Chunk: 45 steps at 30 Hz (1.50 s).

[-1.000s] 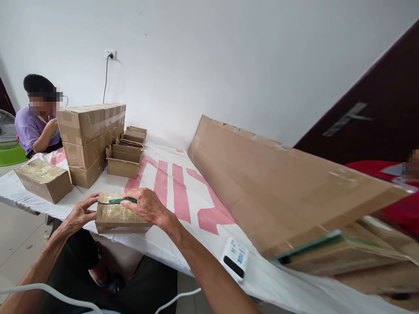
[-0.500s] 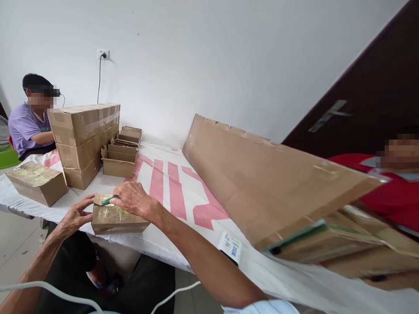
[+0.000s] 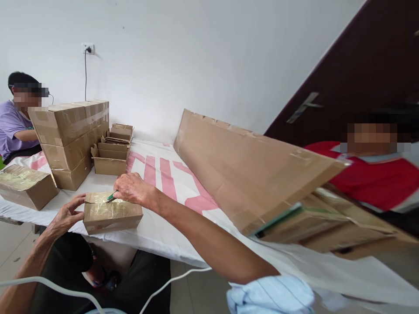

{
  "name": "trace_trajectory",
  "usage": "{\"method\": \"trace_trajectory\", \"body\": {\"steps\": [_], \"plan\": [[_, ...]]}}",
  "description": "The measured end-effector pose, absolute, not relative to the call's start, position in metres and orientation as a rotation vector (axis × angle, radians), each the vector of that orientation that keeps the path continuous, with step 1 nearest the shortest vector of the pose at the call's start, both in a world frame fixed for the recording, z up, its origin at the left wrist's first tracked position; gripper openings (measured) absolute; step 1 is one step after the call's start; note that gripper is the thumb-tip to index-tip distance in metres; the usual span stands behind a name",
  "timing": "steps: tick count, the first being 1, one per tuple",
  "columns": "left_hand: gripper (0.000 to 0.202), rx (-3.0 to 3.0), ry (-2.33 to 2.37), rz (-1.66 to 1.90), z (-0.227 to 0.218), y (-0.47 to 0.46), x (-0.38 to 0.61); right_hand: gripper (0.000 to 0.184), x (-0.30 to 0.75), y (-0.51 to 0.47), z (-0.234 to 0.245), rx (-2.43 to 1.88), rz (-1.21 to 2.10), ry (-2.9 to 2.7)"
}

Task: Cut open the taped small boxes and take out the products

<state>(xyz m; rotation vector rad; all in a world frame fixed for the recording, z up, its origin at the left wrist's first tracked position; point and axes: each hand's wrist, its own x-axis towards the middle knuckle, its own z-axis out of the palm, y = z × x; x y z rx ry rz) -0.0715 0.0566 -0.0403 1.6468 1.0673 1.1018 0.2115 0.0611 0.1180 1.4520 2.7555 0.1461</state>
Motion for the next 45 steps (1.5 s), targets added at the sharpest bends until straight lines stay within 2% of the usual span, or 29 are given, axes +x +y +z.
{"method": "trace_trajectory", "body": {"steps": [10,21,26,33,45], "plan": [[0.05,1.655,1.066,1.117,-0.039,0.058,-0.071,0.031,0.24,0.066,0.117,1.48,-0.005,2.824],[0.058,1.639,1.104,1.102,-0.032,0.063,-0.073,0.027,0.296,0.072,0.104,1.565,0.107,2.905],[0.064,1.648,1.135,1.089,-0.027,0.066,-0.073,0.026,0.333,0.055,0.095,1.711,-0.2,3.053],[0.059,1.651,1.101,1.108,-0.025,0.056,-0.068,0.019,0.287,0.053,0.086,1.54,-0.509,3.301],[0.05,1.702,1.133,1.072,-0.035,0.041,-0.069,0.02,0.227,0.06,0.086,1.356,-0.329,3.192]]}}
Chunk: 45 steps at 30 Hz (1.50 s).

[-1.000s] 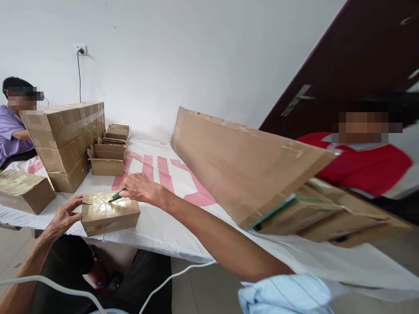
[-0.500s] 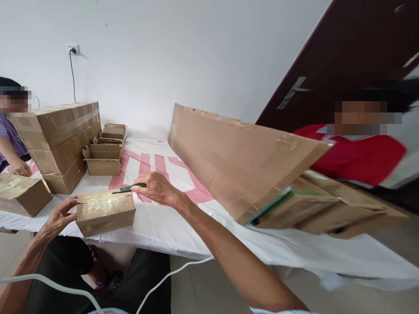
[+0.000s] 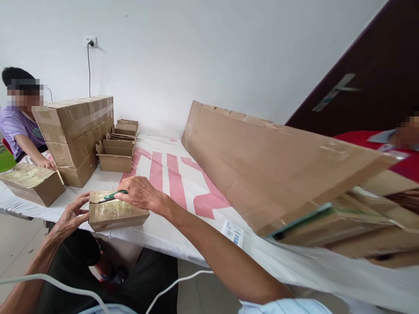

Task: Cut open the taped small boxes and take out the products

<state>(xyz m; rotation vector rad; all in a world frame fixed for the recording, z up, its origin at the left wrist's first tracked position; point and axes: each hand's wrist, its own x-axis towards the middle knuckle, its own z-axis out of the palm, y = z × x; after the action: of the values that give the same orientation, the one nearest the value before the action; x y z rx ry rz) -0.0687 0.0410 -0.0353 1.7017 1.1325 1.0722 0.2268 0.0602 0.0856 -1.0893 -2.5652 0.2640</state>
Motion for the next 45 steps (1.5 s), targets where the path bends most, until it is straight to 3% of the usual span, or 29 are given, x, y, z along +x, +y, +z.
{"method": "trace_trajectory", "body": {"steps": [14,35,45], "plan": [[0.046,1.737,1.133,1.064,-0.036,0.042,-0.071,0.022,0.219,0.062,0.097,-1.079,0.209,-2.645],[0.043,1.58,1.005,1.127,-0.042,0.043,-0.062,0.033,0.198,0.05,0.104,-1.398,-0.13,-2.83],[0.042,1.639,1.048,1.083,-0.046,0.051,-0.066,0.033,0.251,0.047,0.102,-1.616,-0.098,-2.805]]}}
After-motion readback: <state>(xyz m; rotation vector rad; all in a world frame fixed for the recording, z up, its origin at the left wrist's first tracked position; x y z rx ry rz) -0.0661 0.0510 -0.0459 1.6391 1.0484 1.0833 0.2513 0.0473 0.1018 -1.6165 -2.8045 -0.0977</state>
